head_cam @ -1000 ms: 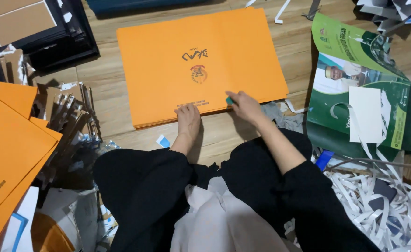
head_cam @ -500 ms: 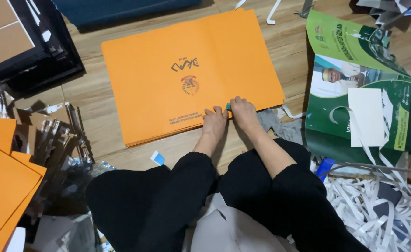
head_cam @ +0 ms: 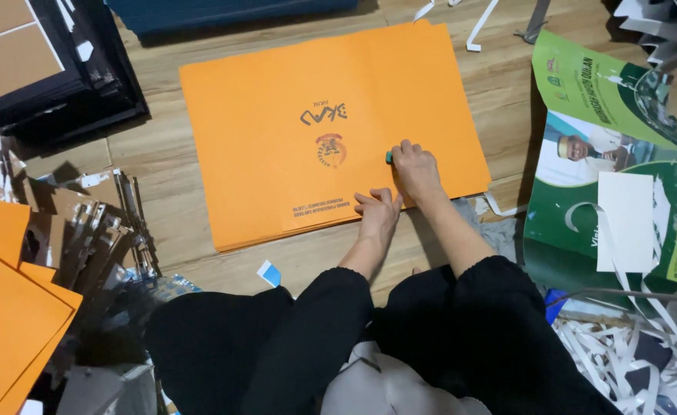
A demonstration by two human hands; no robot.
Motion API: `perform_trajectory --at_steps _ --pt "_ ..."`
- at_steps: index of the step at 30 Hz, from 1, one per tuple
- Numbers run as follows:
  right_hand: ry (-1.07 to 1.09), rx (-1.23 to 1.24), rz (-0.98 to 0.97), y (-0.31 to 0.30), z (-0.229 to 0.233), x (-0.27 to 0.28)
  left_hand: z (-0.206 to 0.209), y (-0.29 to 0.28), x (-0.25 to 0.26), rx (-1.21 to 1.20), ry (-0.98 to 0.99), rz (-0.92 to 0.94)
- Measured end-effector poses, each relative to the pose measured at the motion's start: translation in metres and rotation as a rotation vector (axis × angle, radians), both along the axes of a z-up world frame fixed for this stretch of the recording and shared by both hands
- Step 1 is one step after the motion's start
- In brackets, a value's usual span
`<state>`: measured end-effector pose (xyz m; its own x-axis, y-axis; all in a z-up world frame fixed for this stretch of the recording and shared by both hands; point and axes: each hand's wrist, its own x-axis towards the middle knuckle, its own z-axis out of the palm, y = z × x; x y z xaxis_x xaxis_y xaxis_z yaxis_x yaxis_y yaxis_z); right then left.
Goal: The person sits on the floor and applies glue to the spine of an orange paper cover using a small green glue stick. They then press the cover closed and smooth it out with their hands. The person repeats this process with another orange cover, stacking the finished items.
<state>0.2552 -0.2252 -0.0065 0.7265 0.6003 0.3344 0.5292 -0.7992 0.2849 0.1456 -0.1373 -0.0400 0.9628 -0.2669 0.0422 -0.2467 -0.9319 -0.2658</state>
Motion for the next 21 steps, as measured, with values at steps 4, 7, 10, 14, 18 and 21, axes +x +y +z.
perform_trajectory --at_steps 4,7,10,14,18,21 --pt "0.001 -0.006 -0.019 0.016 0.013 0.028 0.011 -0.004 0.006 0.111 0.006 -0.027" --pt "0.006 0.009 -0.014 0.027 0.016 0.056 0.014 -0.008 0.007 0.085 -0.041 -0.007" --pt "-0.054 0.034 -0.016 0.04 0.014 0.095 0.041 -0.003 0.005 0.153 -0.03 -0.002" --pt "-0.152 0.066 -0.004 0.062 0.015 0.139 0.039 -0.004 0.001 0.032 -0.127 0.034" --pt "-0.201 0.064 -0.033 0.082 0.014 0.179 0.025 -0.01 0.002 0.105 -0.054 0.083" --pt "-0.159 0.061 -0.112 0.084 -0.006 0.205 0.023 -0.013 -0.001 0.138 -0.019 0.051"
